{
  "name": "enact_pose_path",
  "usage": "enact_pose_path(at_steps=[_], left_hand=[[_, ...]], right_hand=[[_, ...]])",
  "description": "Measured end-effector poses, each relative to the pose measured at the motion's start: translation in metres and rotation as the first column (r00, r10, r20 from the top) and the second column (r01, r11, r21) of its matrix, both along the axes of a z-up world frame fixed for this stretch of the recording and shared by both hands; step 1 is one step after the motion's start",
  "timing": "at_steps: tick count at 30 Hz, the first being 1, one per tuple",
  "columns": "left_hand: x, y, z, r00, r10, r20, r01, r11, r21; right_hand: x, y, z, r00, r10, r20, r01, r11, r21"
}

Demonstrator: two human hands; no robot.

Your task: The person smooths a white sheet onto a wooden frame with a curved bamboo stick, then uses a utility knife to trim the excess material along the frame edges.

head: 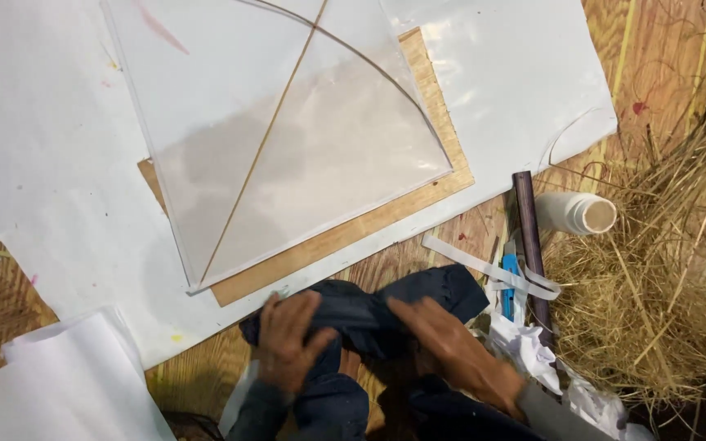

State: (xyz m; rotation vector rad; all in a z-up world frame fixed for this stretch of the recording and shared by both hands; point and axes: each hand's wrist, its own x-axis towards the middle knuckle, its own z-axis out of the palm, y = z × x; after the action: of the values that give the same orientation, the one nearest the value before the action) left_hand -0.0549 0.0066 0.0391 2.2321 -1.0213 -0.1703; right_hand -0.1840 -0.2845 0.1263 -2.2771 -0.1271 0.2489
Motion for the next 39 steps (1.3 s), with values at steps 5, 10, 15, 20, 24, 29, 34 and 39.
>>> enact_pose_path(at_steps=[5, 10, 15, 20, 24, 29, 34, 39], left_hand=[[-0.031, 0.028, -0.029, 0.984, -0.141, -0.108, 0.146, 0.989, 0.036], [-0.038, 0.044, -0.004, 0.93, -0.333, -0.152, 0.321, 0.942, -0.103], [-0.059, 0.055, -0.038, 0.77, -0.394, -0.502, 0.363, 0.917, -0.164], [-0.032, 0.046, 0.037, 0.516, -0.059, -0.854, 0.357, 0.921, 0.152], [0.006, 0.032, 0.069, 0.206, 0.053, -0.977, 0.447, 0.883, 0.142], [0.047, 0.037, 0.064, 0.593, 0.203, -0.779, 0.195, 0.903, 0.384], [0.084, -0.013, 0.057, 0.969, 0.151, -0.193, -0.172, 0.98, -0.097], [0.074, -0.066, -0.002, 0.979, -0.048, 0.199, -0.025, 0.936, 0.35]], right_hand=[[-0.017, -0.019, 0.035, 0.995, 0.084, 0.057, -0.086, 0.996, 0.023], [-0.066, -0.038, 0.025, 0.977, 0.112, -0.183, -0.1, 0.992, 0.076], [-0.05, -0.015, 0.028, 0.585, 0.043, -0.81, 0.042, 0.996, 0.083], [-0.044, -0.011, 0.014, 0.606, -0.007, -0.796, 0.141, 0.985, 0.099], [-0.001, -0.035, 0.016, 0.532, -0.128, -0.837, 0.162, 0.986, -0.048], [0.077, -0.048, -0.003, 0.885, -0.436, -0.163, 0.421, 0.899, -0.116], [0.147, -0.014, -0.071, 0.83, -0.498, 0.251, 0.516, 0.857, -0.005], [0.231, 0.04, -0.08, 0.873, -0.208, 0.441, 0.359, 0.886, -0.293]])
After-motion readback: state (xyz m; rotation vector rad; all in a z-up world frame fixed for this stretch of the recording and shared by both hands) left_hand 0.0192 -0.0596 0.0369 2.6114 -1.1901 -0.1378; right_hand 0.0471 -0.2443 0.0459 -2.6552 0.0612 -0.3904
